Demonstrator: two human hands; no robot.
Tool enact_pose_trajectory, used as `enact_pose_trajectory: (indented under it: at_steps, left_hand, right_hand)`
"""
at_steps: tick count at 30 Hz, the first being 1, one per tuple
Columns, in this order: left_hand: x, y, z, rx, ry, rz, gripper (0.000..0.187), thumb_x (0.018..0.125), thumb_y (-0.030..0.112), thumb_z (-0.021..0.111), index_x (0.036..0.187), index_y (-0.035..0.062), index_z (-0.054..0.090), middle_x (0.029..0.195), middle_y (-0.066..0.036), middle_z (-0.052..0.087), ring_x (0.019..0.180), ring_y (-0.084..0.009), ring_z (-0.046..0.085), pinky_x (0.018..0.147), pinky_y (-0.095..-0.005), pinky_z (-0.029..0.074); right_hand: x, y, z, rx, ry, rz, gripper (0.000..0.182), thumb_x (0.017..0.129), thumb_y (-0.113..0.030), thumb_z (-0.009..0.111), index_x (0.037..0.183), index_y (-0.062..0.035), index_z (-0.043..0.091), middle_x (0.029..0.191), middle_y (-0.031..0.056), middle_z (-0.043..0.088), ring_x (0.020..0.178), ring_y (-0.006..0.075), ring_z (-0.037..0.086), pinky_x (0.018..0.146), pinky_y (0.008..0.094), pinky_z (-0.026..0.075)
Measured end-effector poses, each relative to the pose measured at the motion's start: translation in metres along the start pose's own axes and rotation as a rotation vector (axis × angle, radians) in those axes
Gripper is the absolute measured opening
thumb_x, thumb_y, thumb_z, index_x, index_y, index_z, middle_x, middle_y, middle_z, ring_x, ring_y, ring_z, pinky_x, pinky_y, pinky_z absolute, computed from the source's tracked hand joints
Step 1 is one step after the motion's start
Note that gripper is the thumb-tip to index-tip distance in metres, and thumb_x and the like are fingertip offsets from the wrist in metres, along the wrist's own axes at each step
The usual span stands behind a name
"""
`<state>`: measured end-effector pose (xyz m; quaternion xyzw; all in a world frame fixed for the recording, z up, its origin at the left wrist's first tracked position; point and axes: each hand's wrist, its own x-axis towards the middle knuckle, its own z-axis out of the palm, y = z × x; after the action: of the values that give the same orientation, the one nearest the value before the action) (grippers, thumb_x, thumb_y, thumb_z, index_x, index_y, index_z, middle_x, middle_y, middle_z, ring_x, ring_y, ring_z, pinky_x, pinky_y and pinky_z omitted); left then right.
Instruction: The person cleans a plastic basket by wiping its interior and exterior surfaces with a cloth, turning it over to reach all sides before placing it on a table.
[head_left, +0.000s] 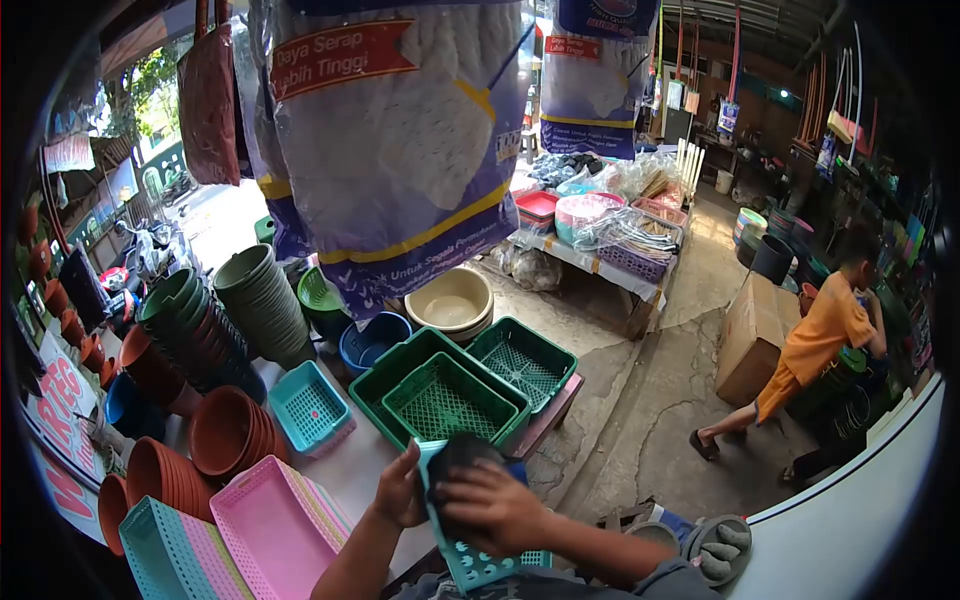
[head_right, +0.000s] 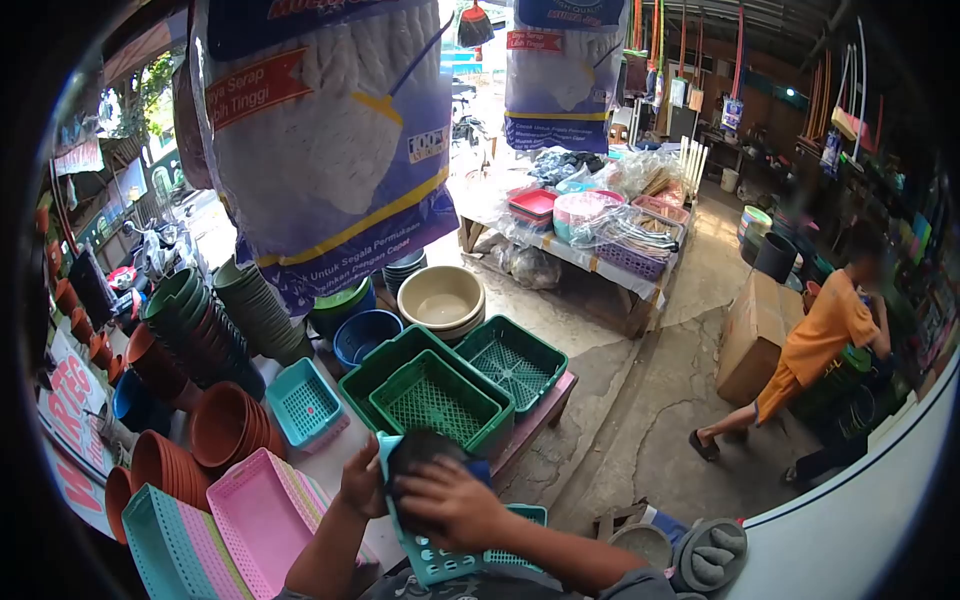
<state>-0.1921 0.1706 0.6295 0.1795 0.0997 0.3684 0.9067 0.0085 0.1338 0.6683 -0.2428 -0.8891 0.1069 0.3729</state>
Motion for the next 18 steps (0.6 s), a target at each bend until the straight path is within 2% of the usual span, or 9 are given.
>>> enact_pose_trajectory:
  at_steps: [2,4,5,7,8,9,12,14,18]
  left_hand:
    - [0.007,0.005,0.000,0.096,0.136,-0.020,0.064,0.093,0.053,0.042,0.130,0.0013,0.045,0.117,-0.018,0.058,0.103,-0.0280,0.061,0.088,-0.0427,0.051]
    - [0.010,0.005,0.006,0.244,0.262,0.008,0.059,0.094,0.049,0.044,0.125,-0.0012,0.048,0.112,-0.017,0.061,0.101,-0.0259,0.062,0.086,-0.0414,0.052]
    - [0.008,0.008,-0.017,0.196,0.055,-0.044,0.055,0.094,0.043,0.047,0.124,-0.0031,0.048,0.111,-0.017,0.061,0.101,-0.0259,0.062,0.086,-0.0428,0.051]
    - [0.005,0.013,0.001,0.369,0.123,-0.078,0.054,0.093,0.040,0.049,0.125,-0.0038,0.047,0.111,-0.018,0.061,0.099,-0.0278,0.063,0.087,-0.0435,0.051]
    - [0.005,0.014,0.008,0.258,0.187,-0.062,0.055,0.094,0.041,0.045,0.125,-0.0041,0.047,0.112,-0.020,0.061,0.096,-0.0297,0.064,0.086,-0.0435,0.052]
    - [0.010,0.018,0.008,0.045,0.113,-0.049,0.056,0.095,0.043,0.041,0.125,-0.0040,0.047,0.113,-0.021,0.061,0.097,-0.0310,0.064,0.087,-0.0442,0.051]
    - [0.018,0.025,0.008,-0.079,-0.046,-0.129,0.053,0.095,0.039,0.038,0.125,-0.0039,0.047,0.114,-0.021,0.061,0.098,-0.0311,0.064,0.088,-0.0452,0.051]
    - [0.022,0.021,-0.003,-0.199,-0.090,-0.193,0.051,0.095,0.036,0.040,0.125,-0.0044,0.046,0.113,-0.020,0.061,0.099,-0.0305,0.063,0.091,-0.0461,0.049]
    - [0.011,0.026,-0.001,0.116,0.003,-0.172,0.045,0.090,0.021,0.049,0.125,-0.0069,0.045,0.119,-0.022,0.058,0.105,-0.0330,0.060,0.097,-0.0482,0.044]
  right_hand:
    - [0.003,0.002,0.002,0.021,-0.052,0.000,0.034,0.073,-0.024,0.069,0.103,-0.0101,0.062,0.121,0.0111,0.058,0.117,0.0308,0.052,0.101,0.0478,0.036]
    - [0.015,0.033,-0.006,0.001,0.129,0.071,0.033,0.075,-0.022,0.067,0.105,-0.0088,0.062,0.119,0.0128,0.058,0.111,0.0314,0.055,0.097,0.0461,0.039]
    - [0.021,0.046,-0.013,-0.022,0.209,0.123,0.031,0.077,-0.021,0.066,0.105,-0.0077,0.062,0.118,0.0140,0.059,0.108,0.0321,0.056,0.096,0.0447,0.040]
    - [0.019,0.068,-0.019,0.293,0.286,0.499,0.029,0.081,-0.017,0.063,0.107,-0.0049,0.062,0.112,0.0165,0.061,0.105,0.0339,0.056,0.093,0.0421,0.041]
    - [0.015,0.064,-0.018,0.262,0.271,0.459,0.028,0.084,-0.015,0.060,0.109,-0.0034,0.061,0.107,0.0181,0.062,0.105,0.0341,0.056,0.094,0.0398,0.042]
    - [0.011,0.052,-0.008,0.262,0.258,0.384,0.029,0.081,-0.016,0.063,0.108,-0.0039,0.061,0.109,0.0169,0.061,0.107,0.0346,0.055,0.097,0.0410,0.041]
    - [0.007,0.012,-0.007,0.155,0.256,0.247,0.033,0.078,-0.018,0.066,0.107,-0.0050,0.061,0.111,0.0154,0.060,0.108,0.0362,0.054,0.098,0.0424,0.040]
    - [0.011,0.012,-0.012,-0.079,0.130,-0.024,0.035,0.075,-0.018,0.069,0.107,-0.0061,0.062,0.113,0.0150,0.059,0.108,0.0369,0.054,0.096,0.0433,0.040]
    - [0.014,0.050,-0.032,0.389,0.202,0.309,0.030,0.073,-0.018,0.071,0.100,-0.0066,0.065,0.105,0.0157,0.062,0.101,0.0335,0.057,0.092,0.0407,0.042]
